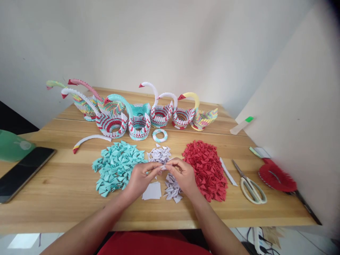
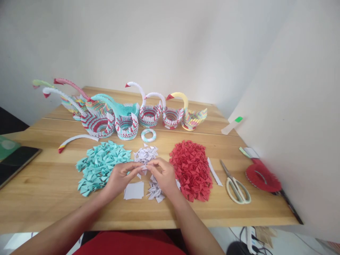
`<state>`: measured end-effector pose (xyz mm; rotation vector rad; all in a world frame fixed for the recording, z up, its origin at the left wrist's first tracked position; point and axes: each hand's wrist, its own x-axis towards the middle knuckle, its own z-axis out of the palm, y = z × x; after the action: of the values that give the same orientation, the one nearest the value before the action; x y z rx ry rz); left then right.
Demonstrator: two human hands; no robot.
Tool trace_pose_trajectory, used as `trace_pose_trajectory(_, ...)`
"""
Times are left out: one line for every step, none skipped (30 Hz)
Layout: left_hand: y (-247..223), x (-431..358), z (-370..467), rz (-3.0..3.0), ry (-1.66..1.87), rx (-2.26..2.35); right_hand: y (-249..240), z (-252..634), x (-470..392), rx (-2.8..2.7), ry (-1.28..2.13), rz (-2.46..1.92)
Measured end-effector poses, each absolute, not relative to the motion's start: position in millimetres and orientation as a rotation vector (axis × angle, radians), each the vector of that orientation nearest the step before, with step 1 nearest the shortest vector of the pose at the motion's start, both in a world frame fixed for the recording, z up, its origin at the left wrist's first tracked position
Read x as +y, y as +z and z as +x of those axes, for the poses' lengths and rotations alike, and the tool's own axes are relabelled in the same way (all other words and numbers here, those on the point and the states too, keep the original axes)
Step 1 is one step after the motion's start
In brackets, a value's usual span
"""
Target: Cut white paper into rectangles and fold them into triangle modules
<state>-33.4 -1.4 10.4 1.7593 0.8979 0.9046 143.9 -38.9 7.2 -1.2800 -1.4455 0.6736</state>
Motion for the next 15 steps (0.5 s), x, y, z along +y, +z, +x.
trace_pose_trajectory(10.8,-1.5,-33.3,1.76,0.902,0.898,7.7,143.7,-39.0,-1.448,0.671,-1.282)
trace_pose_trajectory(11.2,-1.6,-33.2,1.764,0.902,0.899,8.1,143.5,-39.2,-1.451,0.666,-1.284)
trace_pose_trajectory(11.6,-1.7,-33.2,1.77,0.901,0.899,8.6,143.3,-39.3,-1.457,0.658,-1.284)
trace_pose_trajectory(12.0,-1.8,-33.2,1.777,0.899,0.9,9.0,143.0,-39.6,-1.465,0.649,-1.284)
trace_pose_trajectory(12.4,-2.0,-33.2,1.781,0.896,0.901,9.3,142.7,-39.8,-1.474,0.639,-1.281)
trace_pose_trajectory(12.8,-2.1,-33.1,1.779,0.891,0.901,9.5,142.3,-40.1,-1.485,0.63,-1.276)
trace_pose_trajectory(13.2,-2.2,-33.0,1.768,0.882,0.897,9.7,142.0,-40.5,-1.494,0.624,-1.269)
trace_pose_trajectory(13.6,-2.3,-32.7,1.749,0.871,0.892,9.8,141.8,-40.8,-1.501,0.619,-1.262)
trace_pose_trajectory(14.0,-2.3,-32.4,1.724,0.858,0.892,9.7,141.5,-41.1,-1.505,0.616,-1.258)
trace_pose_trajectory(14.4,-2.2,-31.9,1.698,0.843,0.9,9.6,141.4,-41.4,-1.508,0.612,-1.257)
trace_pose_trajectory(14.9,-2.2,-31.3,1.677,0.825,0.911,9.3,141.3,-41.7,-1.508,0.608,-1.258)
trace_pose_trajectory(15.4,-2.1,-30.7,1.663,0.804,0.925,9.0,141.3,-42.0,-1.508,0.606,-1.262)
trace_pose_trajectory(15.9,-2.0,-30.2,1.652,0.784,0.936,8.6,141.2,-42.3,-1.507,0.604,-1.267)
trace_pose_trajectory(16.4,-1.9,-29.8,1.644,0.766,0.942,8.3,141.2,-42.5,-1.507,0.604,-1.271)
trace_pose_trajectory(16.8,-1.8,-29.5,1.633,0.75,0.942,8.0,141.1,-42.7,-1.508,0.606,-1.272)
